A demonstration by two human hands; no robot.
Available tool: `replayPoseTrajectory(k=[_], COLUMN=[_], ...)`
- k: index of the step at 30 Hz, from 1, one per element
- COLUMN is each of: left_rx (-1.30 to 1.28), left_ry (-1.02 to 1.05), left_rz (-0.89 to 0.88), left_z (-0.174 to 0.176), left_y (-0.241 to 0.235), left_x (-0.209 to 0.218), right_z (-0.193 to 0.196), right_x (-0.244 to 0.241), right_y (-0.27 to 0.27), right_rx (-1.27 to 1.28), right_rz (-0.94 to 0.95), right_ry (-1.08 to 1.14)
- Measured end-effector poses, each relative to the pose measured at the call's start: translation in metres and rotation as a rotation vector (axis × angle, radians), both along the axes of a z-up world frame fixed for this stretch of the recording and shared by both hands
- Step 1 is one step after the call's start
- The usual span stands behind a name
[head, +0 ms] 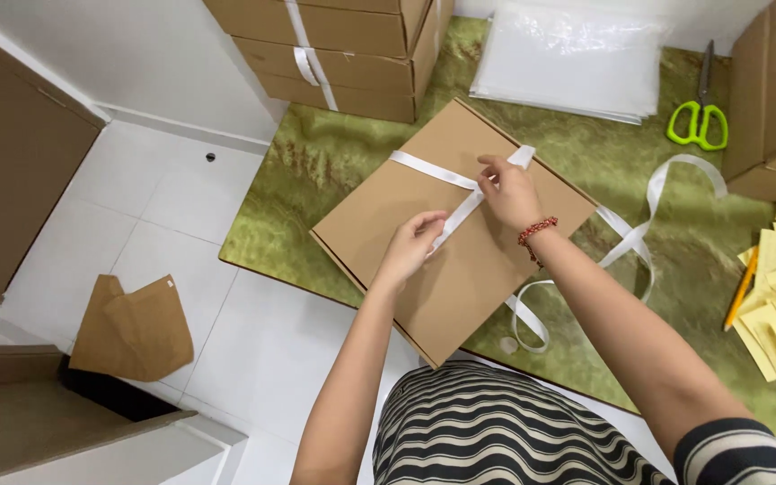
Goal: The person opens a cardboard box and removes a yellow shirt wrapped in a plastic bag. They place the shirt on a hanger and hang it on a clothing rack. The person then folds the plastic bag, places it back in the box, closes the box, and ties it with a white ribbon.
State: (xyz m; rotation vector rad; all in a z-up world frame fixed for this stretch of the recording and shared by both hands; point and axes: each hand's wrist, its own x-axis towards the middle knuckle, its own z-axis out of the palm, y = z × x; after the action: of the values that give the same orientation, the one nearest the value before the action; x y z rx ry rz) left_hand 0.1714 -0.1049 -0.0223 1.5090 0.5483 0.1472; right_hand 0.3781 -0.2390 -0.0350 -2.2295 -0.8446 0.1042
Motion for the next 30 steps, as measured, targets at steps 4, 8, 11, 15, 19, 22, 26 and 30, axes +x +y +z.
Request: replayPoseTrajectory(k=[4,8,11,15,19,22,26,30], left_rx=[0.024,-0.022,-0.058,-0.246,-0.367,-0.503,-0.577,-0.611], left_ry=[0.022,0.033,0.033,0.025,0.027,-0.076,-0.182,-0.184], left_rz=[-0.005,0.018,0.031,0.1,0.098,0.128,0.242,0.258], left_z=[0.012,0.013,-0.007,-0.026,0.013,0.025,0.019,0.04], left_y=[0.029,0.053,0.063,0.059,0.056,0.055,0.067,0.07], left_x=[-0.013,-0.018,-0.01,0.01,0.031,0.048,0.065,0.053], right_z=[-0.02,-0.01,-0.012,0.005,0.076,0.119,0.143,0.169], right_x=[0.027,0.018,0.018,0.008,-0.032,-0.051,-0.066,-0.087], right_y=[0.043,0.058,0.069,0.082,0.087,0.088,0.089,0.089], right_rx=[-0.217,-0.478,-0.468,-0.167,-0.07,0.071,0.104,0.159], right_rz=[-0.027,-0.001,0.009,0.017,0.08,0.134,0.086,0.09], right_ry=[-0.047,-0.077,-0.064,0.192,0.442,0.656,0.68,0.77])
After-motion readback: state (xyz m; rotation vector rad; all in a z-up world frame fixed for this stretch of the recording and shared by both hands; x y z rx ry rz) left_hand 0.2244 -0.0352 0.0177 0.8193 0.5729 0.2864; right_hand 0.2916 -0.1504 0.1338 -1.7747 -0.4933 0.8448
